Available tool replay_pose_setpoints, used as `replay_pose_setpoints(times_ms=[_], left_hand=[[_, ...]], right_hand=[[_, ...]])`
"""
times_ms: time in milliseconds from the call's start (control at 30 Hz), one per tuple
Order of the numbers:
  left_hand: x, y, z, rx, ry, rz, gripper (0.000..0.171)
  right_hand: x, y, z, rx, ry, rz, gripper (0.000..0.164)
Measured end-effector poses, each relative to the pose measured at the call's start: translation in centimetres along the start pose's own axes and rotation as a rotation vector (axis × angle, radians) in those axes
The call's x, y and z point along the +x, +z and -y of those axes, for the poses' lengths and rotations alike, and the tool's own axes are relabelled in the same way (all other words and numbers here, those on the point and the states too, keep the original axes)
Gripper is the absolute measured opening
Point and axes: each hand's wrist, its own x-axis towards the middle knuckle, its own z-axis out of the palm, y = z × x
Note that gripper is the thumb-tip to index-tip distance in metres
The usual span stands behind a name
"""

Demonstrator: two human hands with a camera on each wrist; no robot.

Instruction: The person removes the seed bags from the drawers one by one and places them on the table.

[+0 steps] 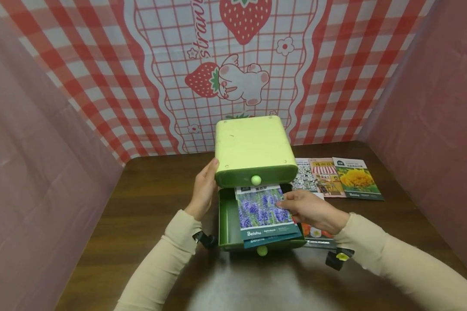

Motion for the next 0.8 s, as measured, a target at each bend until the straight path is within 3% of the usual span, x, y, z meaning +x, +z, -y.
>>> replay_pose_setpoints(times_ms=[367, 800], left_hand=[[0.0, -0.1, 0.1, -0.002, -0.008, 0.002, 0.058], [0.0, -0.1, 0.1, -0.001, -0.014, -0.003, 0.060]], right_hand=[[0.7, 0.0, -0.5, 0.052, -0.029, 0.010, 0.038], [2.1, 0.9, -0.4, 0.042, -0.031, -0.050, 0.035]])
